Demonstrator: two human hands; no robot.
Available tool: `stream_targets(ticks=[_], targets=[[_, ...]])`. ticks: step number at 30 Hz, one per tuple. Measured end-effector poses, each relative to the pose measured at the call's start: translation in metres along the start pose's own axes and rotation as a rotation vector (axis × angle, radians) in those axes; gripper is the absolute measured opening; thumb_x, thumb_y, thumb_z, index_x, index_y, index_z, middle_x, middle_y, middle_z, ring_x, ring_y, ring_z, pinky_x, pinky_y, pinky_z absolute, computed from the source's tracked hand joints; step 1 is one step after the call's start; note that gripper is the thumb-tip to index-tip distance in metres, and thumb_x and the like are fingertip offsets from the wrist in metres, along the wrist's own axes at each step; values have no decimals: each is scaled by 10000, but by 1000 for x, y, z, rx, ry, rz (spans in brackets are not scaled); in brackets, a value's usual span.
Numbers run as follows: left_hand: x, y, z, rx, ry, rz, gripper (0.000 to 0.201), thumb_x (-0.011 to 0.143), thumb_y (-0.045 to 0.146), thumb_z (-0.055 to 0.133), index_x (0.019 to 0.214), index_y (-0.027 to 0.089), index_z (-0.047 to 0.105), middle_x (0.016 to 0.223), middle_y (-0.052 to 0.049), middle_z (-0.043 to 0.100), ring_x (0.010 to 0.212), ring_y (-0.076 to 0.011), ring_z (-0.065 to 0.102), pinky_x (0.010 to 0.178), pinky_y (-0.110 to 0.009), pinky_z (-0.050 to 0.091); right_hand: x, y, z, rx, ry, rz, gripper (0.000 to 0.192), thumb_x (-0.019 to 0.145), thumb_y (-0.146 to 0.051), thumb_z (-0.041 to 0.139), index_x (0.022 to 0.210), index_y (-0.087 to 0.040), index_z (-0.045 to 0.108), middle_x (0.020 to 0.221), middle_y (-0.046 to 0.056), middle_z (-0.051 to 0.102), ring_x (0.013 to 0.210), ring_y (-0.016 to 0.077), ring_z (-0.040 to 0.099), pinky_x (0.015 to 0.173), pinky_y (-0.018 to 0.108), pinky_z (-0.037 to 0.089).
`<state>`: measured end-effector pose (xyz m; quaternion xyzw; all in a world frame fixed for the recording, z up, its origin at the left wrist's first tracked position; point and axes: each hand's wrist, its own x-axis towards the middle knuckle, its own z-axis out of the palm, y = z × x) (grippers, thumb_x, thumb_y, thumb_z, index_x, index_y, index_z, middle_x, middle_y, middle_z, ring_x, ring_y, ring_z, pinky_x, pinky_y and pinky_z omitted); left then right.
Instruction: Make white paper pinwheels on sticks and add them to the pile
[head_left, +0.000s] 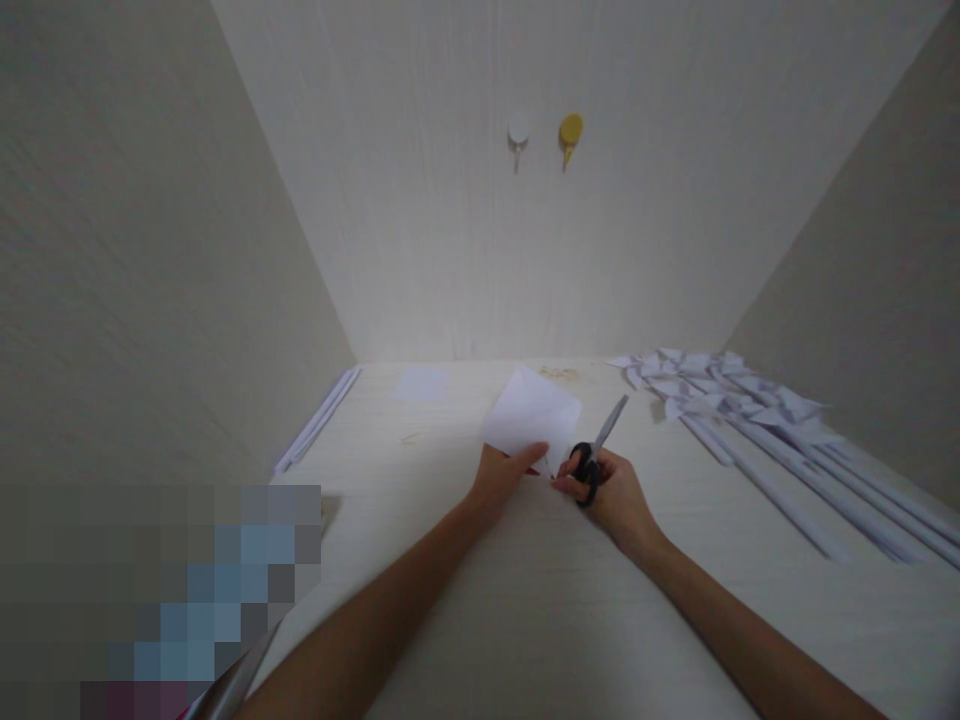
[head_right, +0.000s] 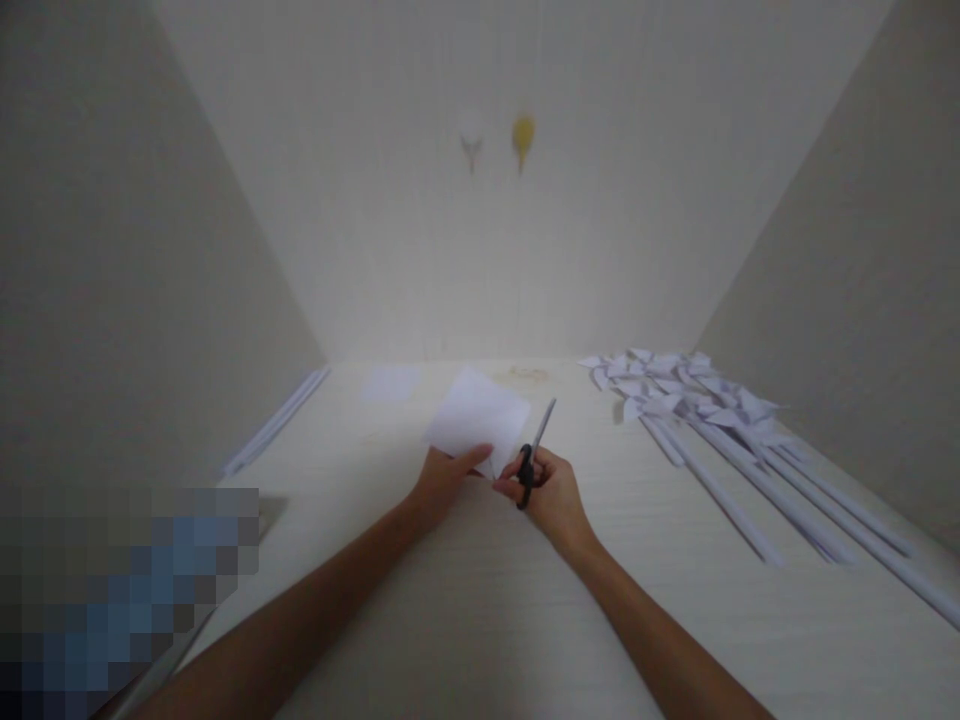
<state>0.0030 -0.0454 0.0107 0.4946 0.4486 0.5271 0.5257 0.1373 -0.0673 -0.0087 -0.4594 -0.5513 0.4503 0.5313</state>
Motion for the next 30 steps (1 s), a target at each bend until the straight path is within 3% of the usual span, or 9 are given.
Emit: stream_targets(ticks=[12,30], targets=[[-3,1,2,34,-36,36,244,577,235,629,788,118,600,749,-52,637,631,-151,571,503,-236,471,-1,-6,1,-41,59,45,248,506,-237,693,562,-170,461,446,-76,414,420,53,338,399,191,264],[-2,1,3,21,-23,10,266,551,239,644,779,117,586,697,-38,618,569,-129,550,466,-223,463,0,-6,2,-24,64,24,265,519,-279,688,557,-170,449,428,-84,380,400,48,313,383,189,232]])
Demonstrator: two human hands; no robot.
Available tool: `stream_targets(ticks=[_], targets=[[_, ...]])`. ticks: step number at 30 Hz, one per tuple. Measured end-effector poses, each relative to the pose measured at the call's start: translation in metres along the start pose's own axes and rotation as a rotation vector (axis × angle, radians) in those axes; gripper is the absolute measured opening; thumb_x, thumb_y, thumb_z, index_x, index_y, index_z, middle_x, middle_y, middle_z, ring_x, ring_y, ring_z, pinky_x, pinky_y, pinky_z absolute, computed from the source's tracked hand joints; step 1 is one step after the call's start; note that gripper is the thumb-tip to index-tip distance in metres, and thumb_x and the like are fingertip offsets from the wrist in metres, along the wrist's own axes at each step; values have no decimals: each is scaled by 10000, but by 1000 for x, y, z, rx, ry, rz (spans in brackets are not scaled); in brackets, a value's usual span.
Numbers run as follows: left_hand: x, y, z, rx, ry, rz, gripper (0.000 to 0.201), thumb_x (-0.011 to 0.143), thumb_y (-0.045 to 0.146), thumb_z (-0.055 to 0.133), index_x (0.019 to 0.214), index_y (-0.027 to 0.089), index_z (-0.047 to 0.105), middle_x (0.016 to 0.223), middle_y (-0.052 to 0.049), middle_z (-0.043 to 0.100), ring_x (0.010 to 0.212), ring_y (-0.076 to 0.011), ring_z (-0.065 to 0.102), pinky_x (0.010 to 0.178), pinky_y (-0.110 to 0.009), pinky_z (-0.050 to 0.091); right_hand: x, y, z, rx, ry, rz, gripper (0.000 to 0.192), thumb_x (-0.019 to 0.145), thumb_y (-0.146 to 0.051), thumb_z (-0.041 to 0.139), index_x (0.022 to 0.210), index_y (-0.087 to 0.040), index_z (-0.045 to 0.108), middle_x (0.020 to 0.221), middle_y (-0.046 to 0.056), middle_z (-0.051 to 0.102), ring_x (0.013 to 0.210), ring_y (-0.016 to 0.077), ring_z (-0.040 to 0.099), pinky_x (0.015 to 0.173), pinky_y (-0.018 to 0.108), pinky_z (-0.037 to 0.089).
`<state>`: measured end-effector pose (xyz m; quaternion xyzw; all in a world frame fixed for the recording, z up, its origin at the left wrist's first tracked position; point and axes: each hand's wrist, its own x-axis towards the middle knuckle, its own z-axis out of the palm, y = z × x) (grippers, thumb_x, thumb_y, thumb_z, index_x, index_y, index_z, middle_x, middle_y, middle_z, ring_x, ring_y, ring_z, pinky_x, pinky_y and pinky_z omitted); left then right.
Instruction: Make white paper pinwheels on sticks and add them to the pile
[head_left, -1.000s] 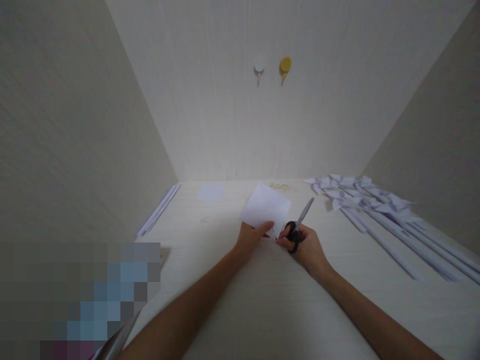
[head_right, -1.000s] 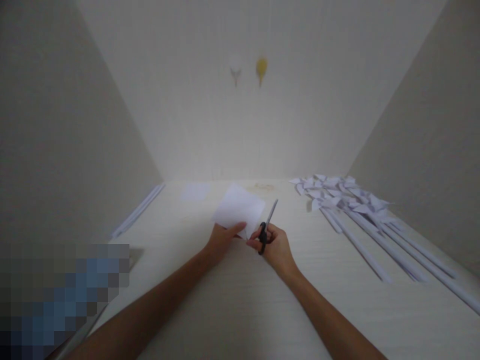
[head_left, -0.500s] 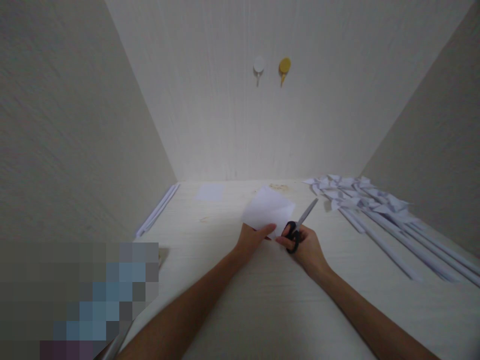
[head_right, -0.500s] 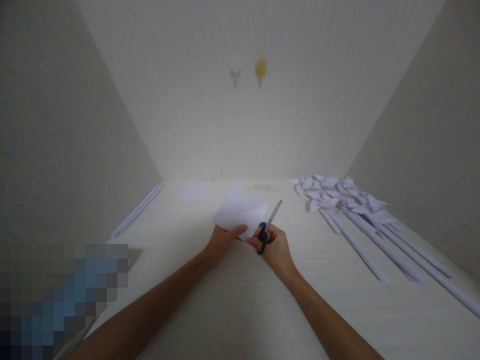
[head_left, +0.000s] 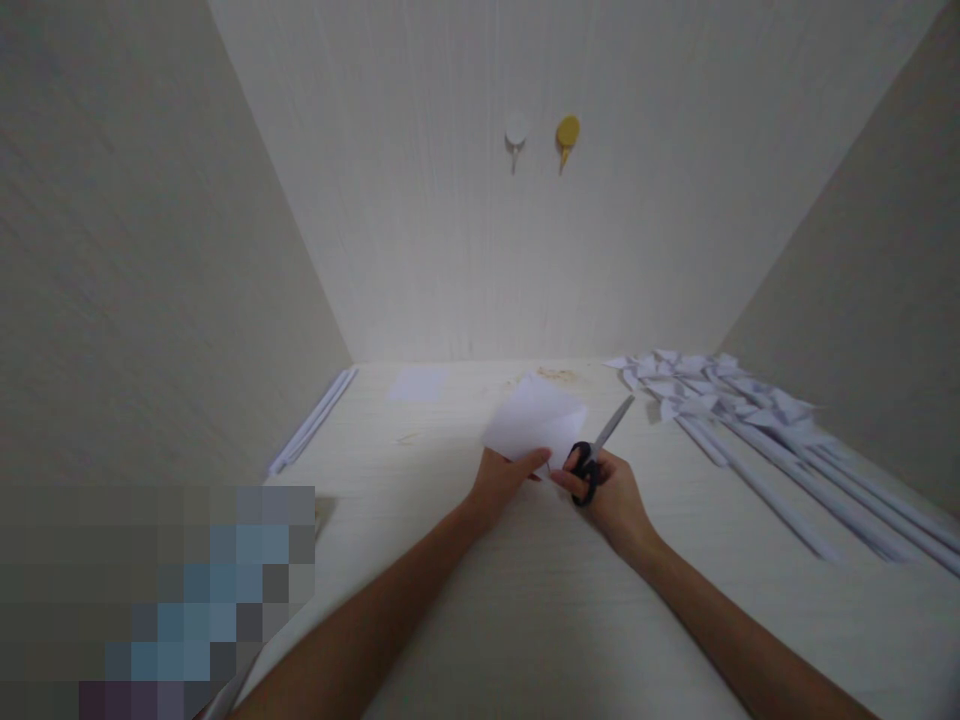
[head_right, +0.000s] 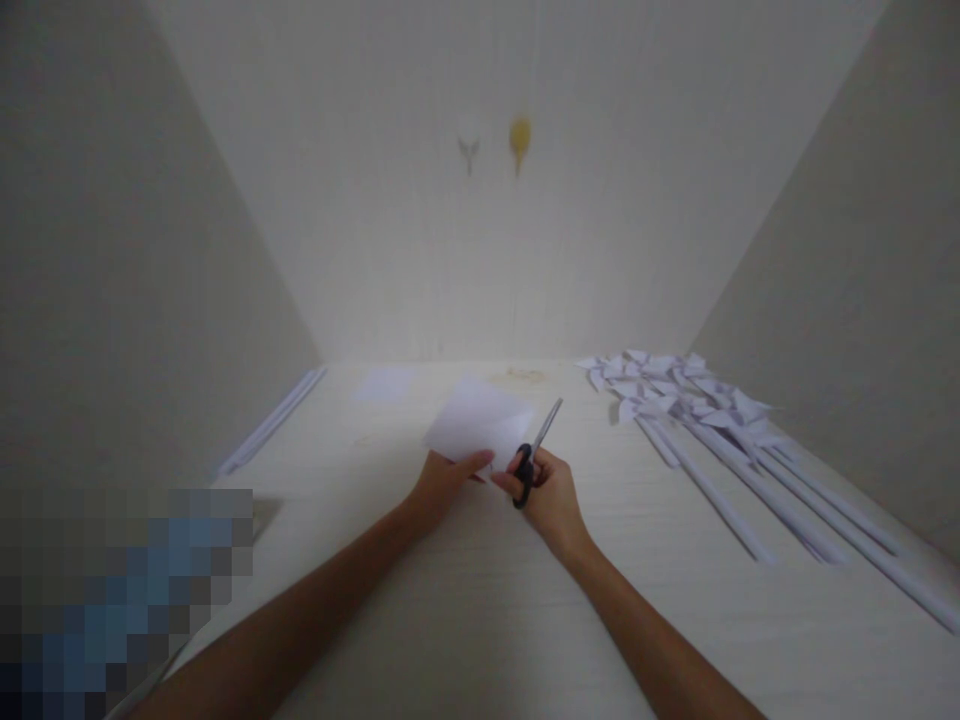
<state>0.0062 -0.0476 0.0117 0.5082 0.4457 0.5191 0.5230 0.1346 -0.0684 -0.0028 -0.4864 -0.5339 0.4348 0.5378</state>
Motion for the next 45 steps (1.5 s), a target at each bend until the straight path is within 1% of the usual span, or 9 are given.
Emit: stream_targets(ticks=[3,11,21,25,29,34,39,43,45], targets=[[-1,1,0,8,9,-8,261,548,236,645,771,116,582,667,-32,613,545,-124,543,456,-219,456,0,1,-1,-12,2,0,260,531,-282,683,563,-171,450,424,-86,371,398,49,307,381,189,226],[-1,2,0,7,0,-18,214,553,231,637,728,120,584,656,-27,612,556,-125,550,456,-215,458,-1,3,-1,-10,7,3,256,547,-289,674,574,-168,450,424,-83,374,394,45,298,378,189,213],[-2,3,1,13,20,-13,131,552,202,630,660,134,603,596,-13,617,522,-125,549,444,-215,446,-1,4,-1,-29,5,-19,266,557,-326,667,571,-170,452,440,-70,395,404,52,315,379,194,232],[-1,1,0,25,18,-14,106,557,220,627,609,130,611,597,-20,620,530,-125,548,463,-222,451,-1,3,-1,7,0,-2,276,545,-335,675,579,-171,456,452,-70,412,407,53,323,386,194,237],[-1,0,0,29,26,-31,114,553,219,628,619,126,621,597,-23,621,522,-121,543,456,-219,450,0,1,-1,40,-12,25,282,534,-319,686,579,-172,450,447,-76,414,408,51,320,390,192,228],[-1,0,0,38,26,-25,103,554,220,631,575,121,612,578,-25,618,515,-120,541,455,-216,452,-1,-1,0,43,-7,24,296,534,-339,688,578,-168,450,455,-73,403,412,51,314,392,196,220],[-2,2,1,21,22,-71,135,535,207,651,633,119,621,596,-27,624,522,-128,552,456,-223,465,-3,-2,-1,44,-6,25,314,539,-376,679,580,-171,444,454,-74,386,404,50,297,385,200,208],[-3,2,3,-6,30,-101,177,502,168,672,664,122,618,649,-34,634,531,-122,553,446,-217,469,-3,-1,-1,38,-10,14,319,535,-378,679,576,-175,437,445,-79,372,400,50,295,383,198,210],[-2,1,3,-31,34,-98,174,503,171,674,660,124,613,653,-34,635,537,-123,556,445,-215,470,-2,-2,-1,2,-1,15,312,538,-387,672,576,-174,447,447,-71,399,406,56,315,388,200,225]])
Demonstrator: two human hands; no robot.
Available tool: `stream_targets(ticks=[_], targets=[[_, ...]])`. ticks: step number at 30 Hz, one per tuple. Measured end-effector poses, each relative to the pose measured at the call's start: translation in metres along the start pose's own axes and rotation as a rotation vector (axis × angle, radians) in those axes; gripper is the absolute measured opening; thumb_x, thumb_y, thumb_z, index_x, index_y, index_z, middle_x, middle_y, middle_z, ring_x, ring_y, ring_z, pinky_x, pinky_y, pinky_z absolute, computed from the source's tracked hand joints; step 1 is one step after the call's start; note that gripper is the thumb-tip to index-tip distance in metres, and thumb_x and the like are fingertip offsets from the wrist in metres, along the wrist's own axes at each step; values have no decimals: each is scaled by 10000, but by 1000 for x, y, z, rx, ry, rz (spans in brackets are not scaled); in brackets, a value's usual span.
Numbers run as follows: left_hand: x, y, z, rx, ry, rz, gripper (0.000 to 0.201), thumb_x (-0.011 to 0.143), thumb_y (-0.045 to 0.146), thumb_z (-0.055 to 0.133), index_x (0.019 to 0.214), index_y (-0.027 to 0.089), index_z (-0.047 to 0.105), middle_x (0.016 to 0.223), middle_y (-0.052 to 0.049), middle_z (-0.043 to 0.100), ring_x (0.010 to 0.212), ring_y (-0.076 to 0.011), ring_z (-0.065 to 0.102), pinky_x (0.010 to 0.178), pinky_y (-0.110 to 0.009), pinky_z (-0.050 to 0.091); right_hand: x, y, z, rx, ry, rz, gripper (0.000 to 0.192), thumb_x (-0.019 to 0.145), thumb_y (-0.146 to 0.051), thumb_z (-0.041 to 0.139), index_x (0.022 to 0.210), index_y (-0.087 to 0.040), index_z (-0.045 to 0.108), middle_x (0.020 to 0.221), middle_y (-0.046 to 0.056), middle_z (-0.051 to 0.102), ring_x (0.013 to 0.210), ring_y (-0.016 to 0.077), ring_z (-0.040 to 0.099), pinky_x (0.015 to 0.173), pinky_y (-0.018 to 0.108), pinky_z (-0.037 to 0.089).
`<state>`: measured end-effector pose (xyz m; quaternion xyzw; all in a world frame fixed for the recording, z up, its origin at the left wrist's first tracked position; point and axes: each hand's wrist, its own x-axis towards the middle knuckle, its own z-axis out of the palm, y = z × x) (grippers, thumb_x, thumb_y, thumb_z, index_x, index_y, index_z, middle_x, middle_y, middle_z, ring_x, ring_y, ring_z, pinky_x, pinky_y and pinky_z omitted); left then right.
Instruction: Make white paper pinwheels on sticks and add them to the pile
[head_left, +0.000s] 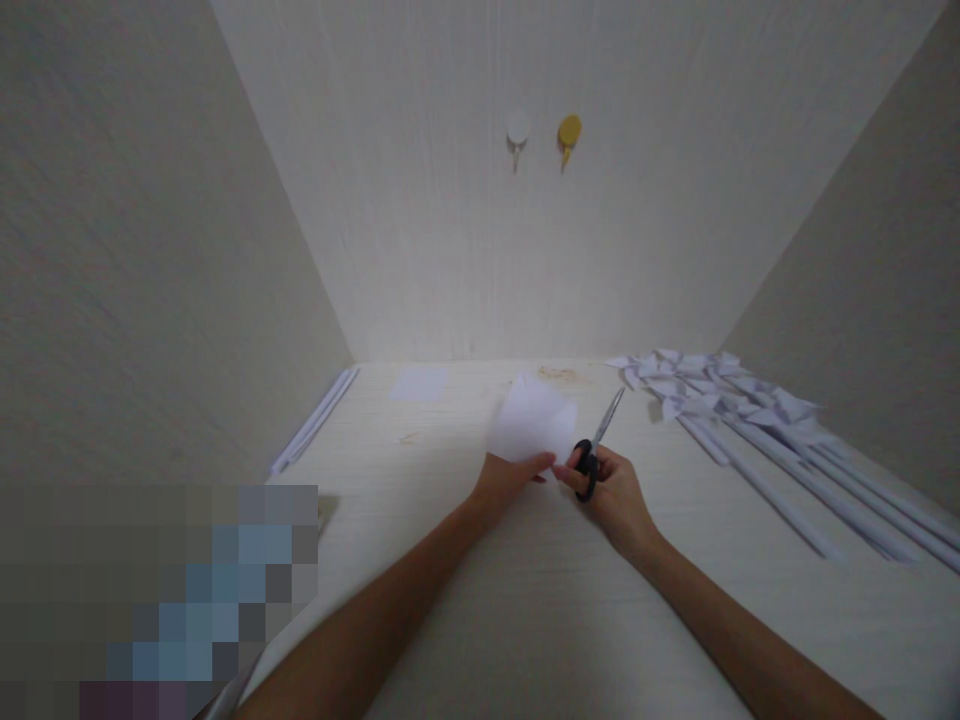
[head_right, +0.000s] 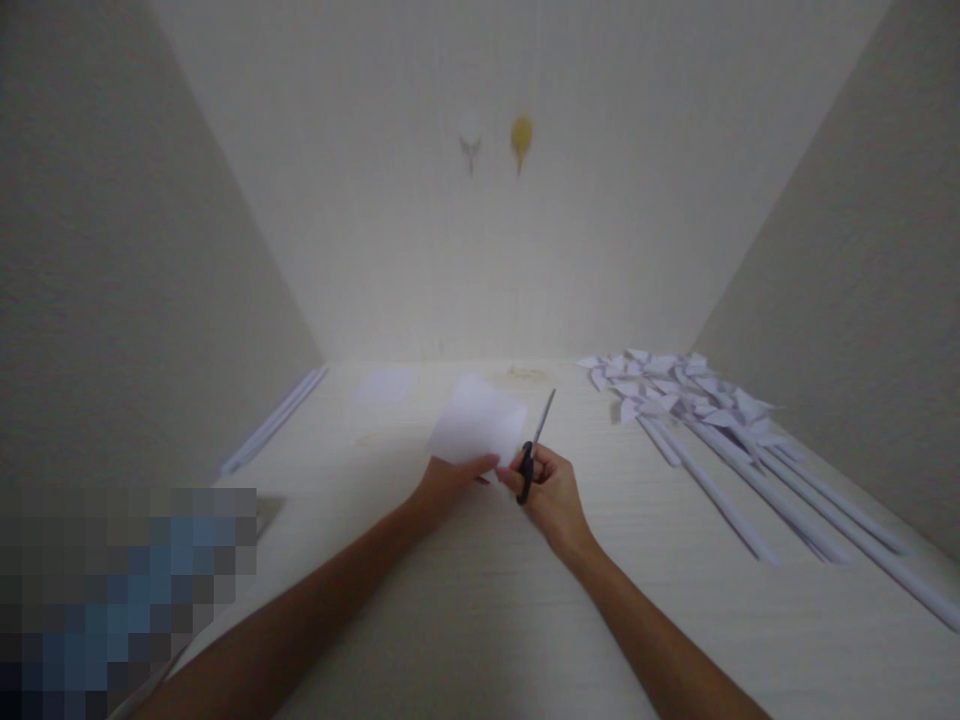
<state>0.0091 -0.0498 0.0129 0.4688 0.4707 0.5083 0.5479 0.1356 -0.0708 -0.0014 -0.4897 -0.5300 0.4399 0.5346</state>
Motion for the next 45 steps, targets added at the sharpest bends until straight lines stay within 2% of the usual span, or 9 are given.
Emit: stream_targets(ticks=[4,6,8,10,13,19,26,37,45], targets=[[6,-4,-4,-68,61,10,161,541,219,654,660,123,603,693,-40,636,563,-126,568,469,-222,481,3,0,-3,-48,-67,54,275,597,-409,614,628,-164,494,534,-19,533,437,70,382,411,203,274],[9,-5,-7,-130,110,26,162,561,239,636,675,129,600,744,-40,634,607,-131,577,481,-223,484,5,1,-6,-26,-134,99,282,609,-418,600,662,-163,492,566,-7,559,439,74,406,413,203,297],[12,-5,-10,-189,110,45,162,594,262,608,689,132,598,749,-39,629,649,-136,585,501,-224,486,6,0,-9,7,-206,127,300,620,-438,587,678,-167,474,575,-5,561,434,78,422,408,205,314],[14,-5,-12,-233,84,54,172,628,283,575,698,128,595,721,-40,628,662,-140,592,522,-228,484,5,-2,-11,-20,-299,136,307,655,-461,548,659,-166,465,548,-10,548,406,75,410,385,203,300],[14,-5,-14,-285,80,44,198,649,301,553,727,122,584,706,-46,636,647,-146,606,547,-242,479,2,-9,-16,-206,-442,101,335,685,-455,525,541,-158,462,439,-28,484,372,66,370,367,197,256],[15,-5,-15,-330,87,35,212,654,313,545,725,116,572,699,-52,641,627,-147,612,563,-242,468,-1,-13,-27,-421,-607,110,402,689,-454,516,425,-168,416,353,-51,396,344,59,321,374,198,243],[15,-5,-15,-346,83,25,178,655,293,547,698,122,563,664,-32,632,587,-131,604,552,-235,459,1,-6,-32,-486,-596,127,402,694,-431,508,407,-173,396,338,-55,372,337,59,301,380,202,239],[14,-3,-14,-329,95,12,182,652,281,564,728,117,558,645,-26,625,584,-127,600,536,-221,453,-3,-14,-28,-498,-582,132,386,697,-406,504,413,-174,387,338,-49,381,335,59,297,371,200,217],[15,-3,-13,-338,106,7,167,649,262,561,728,115,552,632,-26,625,575,-127,600,507,-209,447,0,-6,-29,-519,-601,149,401,711,-435,472,424,-172,378,345,-55,361,337,54,287,375,200,226]])
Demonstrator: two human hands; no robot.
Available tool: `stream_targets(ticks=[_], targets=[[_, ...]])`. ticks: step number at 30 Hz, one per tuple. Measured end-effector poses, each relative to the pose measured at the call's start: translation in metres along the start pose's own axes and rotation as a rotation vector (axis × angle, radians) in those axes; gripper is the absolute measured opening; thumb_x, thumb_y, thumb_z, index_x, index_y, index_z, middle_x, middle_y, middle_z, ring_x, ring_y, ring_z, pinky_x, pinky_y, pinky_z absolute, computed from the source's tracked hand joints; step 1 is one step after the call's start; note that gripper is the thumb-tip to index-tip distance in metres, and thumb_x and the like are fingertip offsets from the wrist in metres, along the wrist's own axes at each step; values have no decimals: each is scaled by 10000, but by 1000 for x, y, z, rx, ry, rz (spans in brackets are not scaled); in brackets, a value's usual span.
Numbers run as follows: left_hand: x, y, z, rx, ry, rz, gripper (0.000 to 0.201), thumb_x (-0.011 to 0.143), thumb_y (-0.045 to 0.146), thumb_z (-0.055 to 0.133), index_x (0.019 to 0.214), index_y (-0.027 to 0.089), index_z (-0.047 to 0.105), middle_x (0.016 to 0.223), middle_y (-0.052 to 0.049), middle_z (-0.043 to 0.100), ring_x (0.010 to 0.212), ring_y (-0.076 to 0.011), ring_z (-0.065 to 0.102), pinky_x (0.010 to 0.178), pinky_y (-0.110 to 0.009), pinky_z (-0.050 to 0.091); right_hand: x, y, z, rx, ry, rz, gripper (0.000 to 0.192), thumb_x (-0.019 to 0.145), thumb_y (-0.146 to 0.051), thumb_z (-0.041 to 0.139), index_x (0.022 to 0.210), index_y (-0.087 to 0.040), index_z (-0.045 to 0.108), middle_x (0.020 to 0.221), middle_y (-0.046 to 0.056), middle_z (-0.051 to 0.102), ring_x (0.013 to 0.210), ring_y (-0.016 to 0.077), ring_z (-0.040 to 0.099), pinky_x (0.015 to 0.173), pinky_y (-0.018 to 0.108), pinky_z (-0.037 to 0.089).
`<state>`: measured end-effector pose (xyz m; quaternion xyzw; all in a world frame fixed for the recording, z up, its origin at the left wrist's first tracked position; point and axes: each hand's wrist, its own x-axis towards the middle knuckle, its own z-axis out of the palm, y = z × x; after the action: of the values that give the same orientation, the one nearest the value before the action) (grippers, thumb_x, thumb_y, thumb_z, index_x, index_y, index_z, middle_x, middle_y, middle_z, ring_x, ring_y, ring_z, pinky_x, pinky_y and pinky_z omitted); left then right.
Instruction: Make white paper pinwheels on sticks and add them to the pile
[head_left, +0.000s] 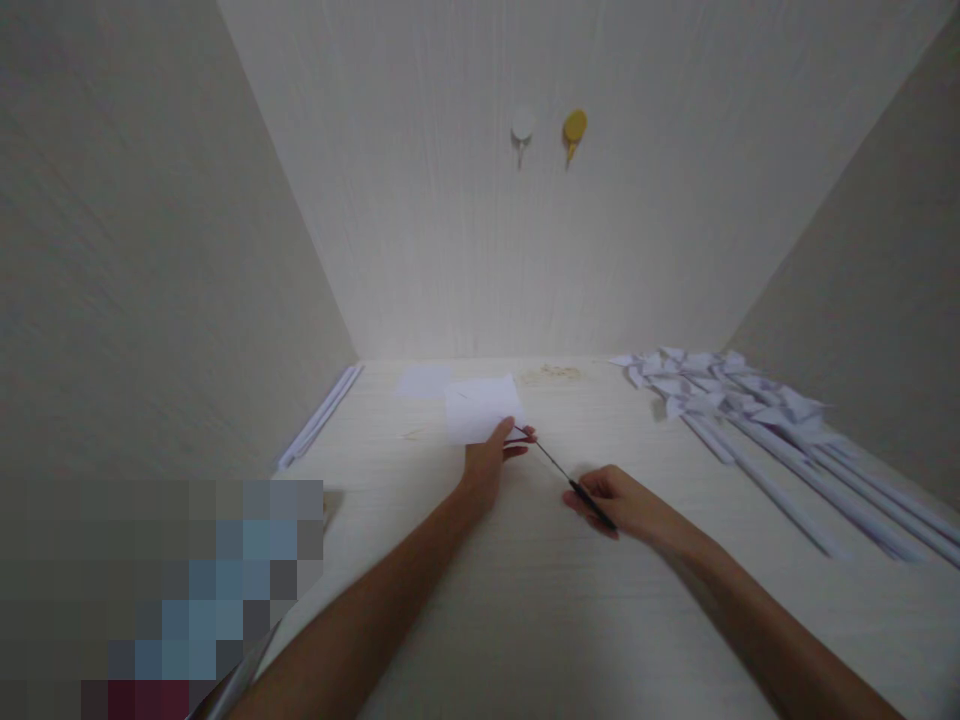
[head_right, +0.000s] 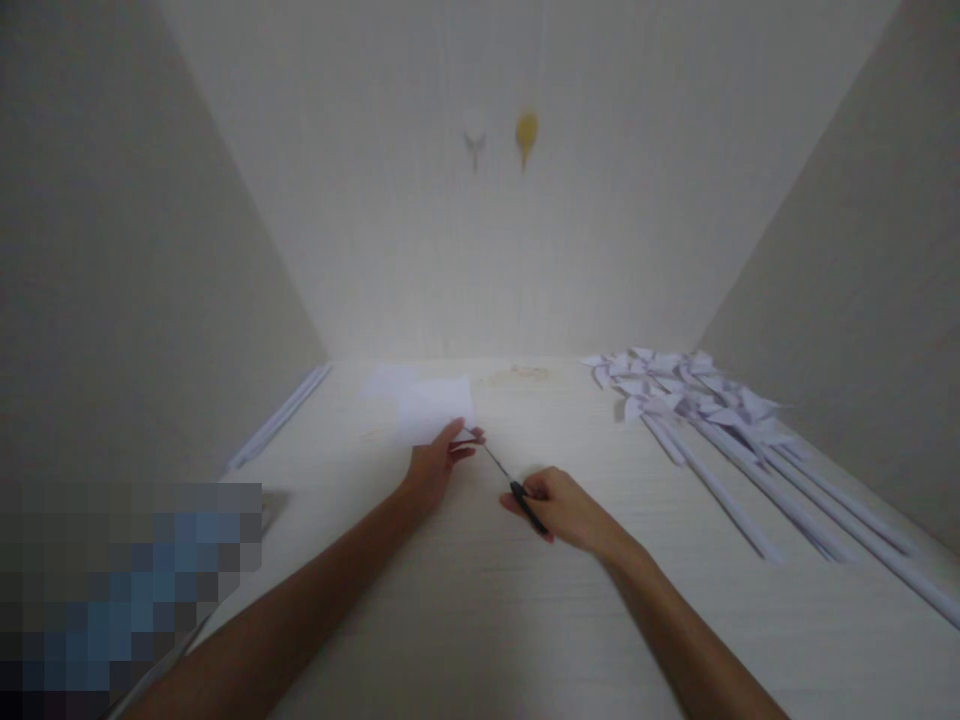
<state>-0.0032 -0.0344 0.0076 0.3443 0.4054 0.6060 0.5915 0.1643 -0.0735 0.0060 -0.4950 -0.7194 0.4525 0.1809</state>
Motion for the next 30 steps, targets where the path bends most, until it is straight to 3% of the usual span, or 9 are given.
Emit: stream_targets(ticks=[11,16,19,24,30], targets=[[0,0,0,-2,15,5,168,643,256,570,734,115,553,638,-36,632,574,-137,605,513,-220,455,-2,-3,-1,-24,5,9,413,721,-438,465,421,-168,381,337,-49,374,332,51,293,372,200,223],[3,-1,-2,-17,58,4,172,637,252,571,736,111,569,719,-54,636,579,-124,598,502,-211,457,0,-2,0,72,2,-15,381,702,-419,505,440,-164,396,349,-44,411,340,48,309,371,193,226],[2,-1,-2,32,66,28,157,616,245,586,712,120,587,748,-46,625,615,-117,584,489,-202,459,5,-1,2,229,159,-18,346,679,-432,525,486,-161,429,376,-35,458,325,43,292,341,191,190],[-8,-3,5,228,-91,-31,132,580,251,623,633,133,598,675,-27,620,602,-127,569,508,-229,475,11,-3,9,537,466,-77,275,595,-375,627,630,-169,449,542,-18,568,344,39,346,333,178,230],[-16,-4,10,342,-250,-53,132,551,233,644,627,139,591,687,-35,634,591,-141,572,498,-243,475,12,-6,15,614,535,-132,246,554,-289,677,615,-173,470,437,-82,449,356,45,387,346,167,283]])
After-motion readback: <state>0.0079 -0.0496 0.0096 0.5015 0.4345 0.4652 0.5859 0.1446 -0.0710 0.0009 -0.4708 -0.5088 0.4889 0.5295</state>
